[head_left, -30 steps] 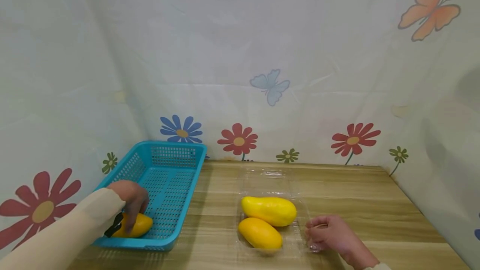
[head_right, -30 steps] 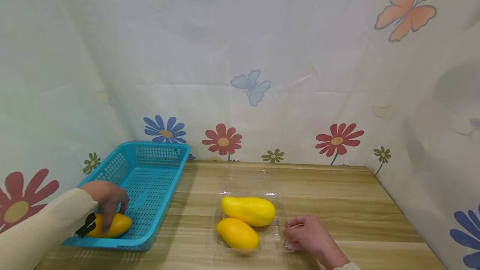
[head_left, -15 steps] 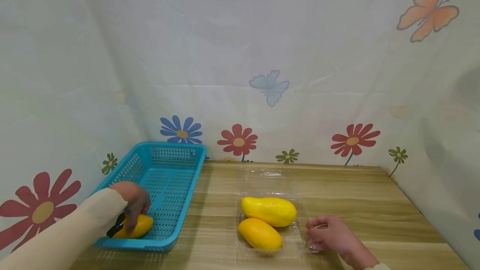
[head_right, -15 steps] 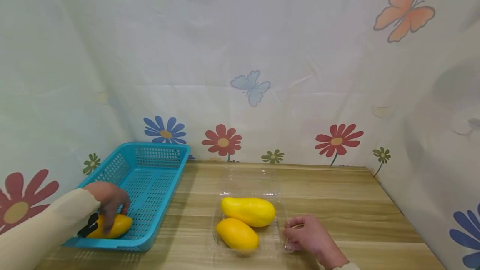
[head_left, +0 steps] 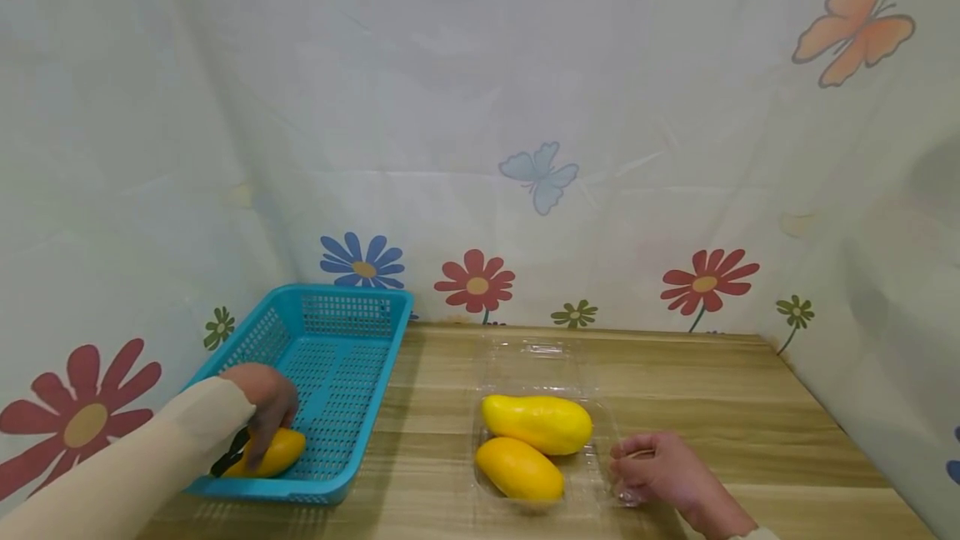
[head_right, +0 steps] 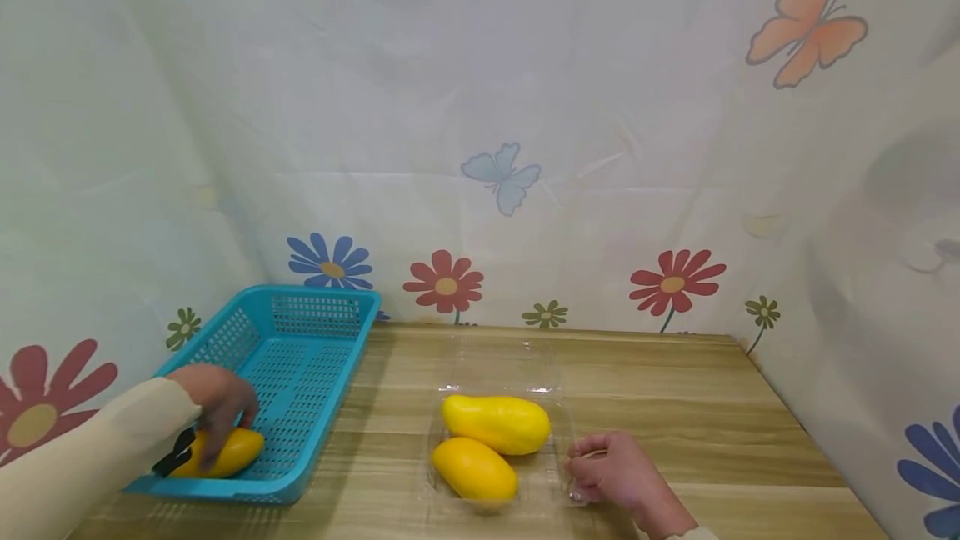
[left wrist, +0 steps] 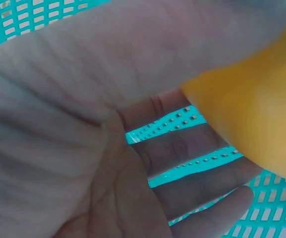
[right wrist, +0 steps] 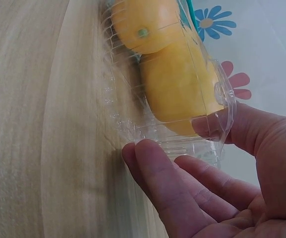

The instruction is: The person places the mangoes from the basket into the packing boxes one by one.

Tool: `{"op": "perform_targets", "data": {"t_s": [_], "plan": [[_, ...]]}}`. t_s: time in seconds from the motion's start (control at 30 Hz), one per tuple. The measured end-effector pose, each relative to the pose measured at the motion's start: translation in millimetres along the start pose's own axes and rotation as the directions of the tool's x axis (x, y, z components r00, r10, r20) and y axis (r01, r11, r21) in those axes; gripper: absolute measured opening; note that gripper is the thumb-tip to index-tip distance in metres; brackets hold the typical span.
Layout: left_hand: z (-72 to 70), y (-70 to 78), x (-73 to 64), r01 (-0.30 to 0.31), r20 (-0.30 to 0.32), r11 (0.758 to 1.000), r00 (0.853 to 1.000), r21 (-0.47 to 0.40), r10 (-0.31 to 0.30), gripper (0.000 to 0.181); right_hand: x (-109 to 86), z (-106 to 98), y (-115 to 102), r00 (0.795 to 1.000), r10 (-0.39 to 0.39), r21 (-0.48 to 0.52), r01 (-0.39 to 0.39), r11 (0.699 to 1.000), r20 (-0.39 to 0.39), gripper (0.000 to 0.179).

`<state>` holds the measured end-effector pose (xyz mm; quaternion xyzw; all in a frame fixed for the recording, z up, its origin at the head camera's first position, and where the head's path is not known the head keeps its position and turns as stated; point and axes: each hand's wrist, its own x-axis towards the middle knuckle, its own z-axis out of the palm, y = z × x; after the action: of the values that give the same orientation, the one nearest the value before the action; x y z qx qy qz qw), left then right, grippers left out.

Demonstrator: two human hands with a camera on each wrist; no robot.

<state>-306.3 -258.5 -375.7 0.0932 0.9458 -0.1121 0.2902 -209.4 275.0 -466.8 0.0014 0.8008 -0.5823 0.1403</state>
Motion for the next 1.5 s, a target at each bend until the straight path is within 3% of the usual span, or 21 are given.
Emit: {"op": "perform_targets", "data": {"t_s": [0.2, 0.43, 0.7, 1.17, 1.33, 1.5], "plan": [[2.2, -2.8, 3.2, -0.003, 0.044, 0.999, 0.999, -0.036, 0.005, 0.043, 0.4, 1.2, -0.9, 1.0, -0.008, -0.004, 0.008, 1.0, -0.006, 0.038], [2.9, -3.5, 3.6, -0.049, 0.031, 0.999, 0.998, -0.009, 0.049, 0.046, -2.0, 0.3, -2.4, 1.0, -0.01, 0.02, 0.01, 1.0, 0.007, 0.038], [-2.6, -2.6, 1.4, -0.107, 0.02, 0.991, 0.994, -0.076, 0.109, 0.047, -3.1, 0.0, -3.2, 1.0, -0.02, 0.025, 0.019, 0.999, 0.005, 0.038], [-8.5, -8.9, -2.5, -0.167, -0.109, 0.97, 0.983, -0.179, 0.149, 0.06, -4.5, 0.6, -5.4, 1.0, -0.001, 0.018, 0.001, 1.0, 0.005, 0.038], [-13.0, -8.5, -3.5, -0.196, -0.166, 0.963, 0.972, -0.186, 0.166, 0.058, -4.4, 0.5, -4.5, 1.0, -0.008, 0.035, 0.007, 0.999, 0.016, 0.039], [-17.0, -8.7, -5.6, -0.254, -0.221, 0.951, 0.952, -0.175, 0.213, 0.054, -4.0, 0.3, -4.0, 1.0, -0.012, 0.03, 0.011, 0.999, 0.017, 0.039]]}}
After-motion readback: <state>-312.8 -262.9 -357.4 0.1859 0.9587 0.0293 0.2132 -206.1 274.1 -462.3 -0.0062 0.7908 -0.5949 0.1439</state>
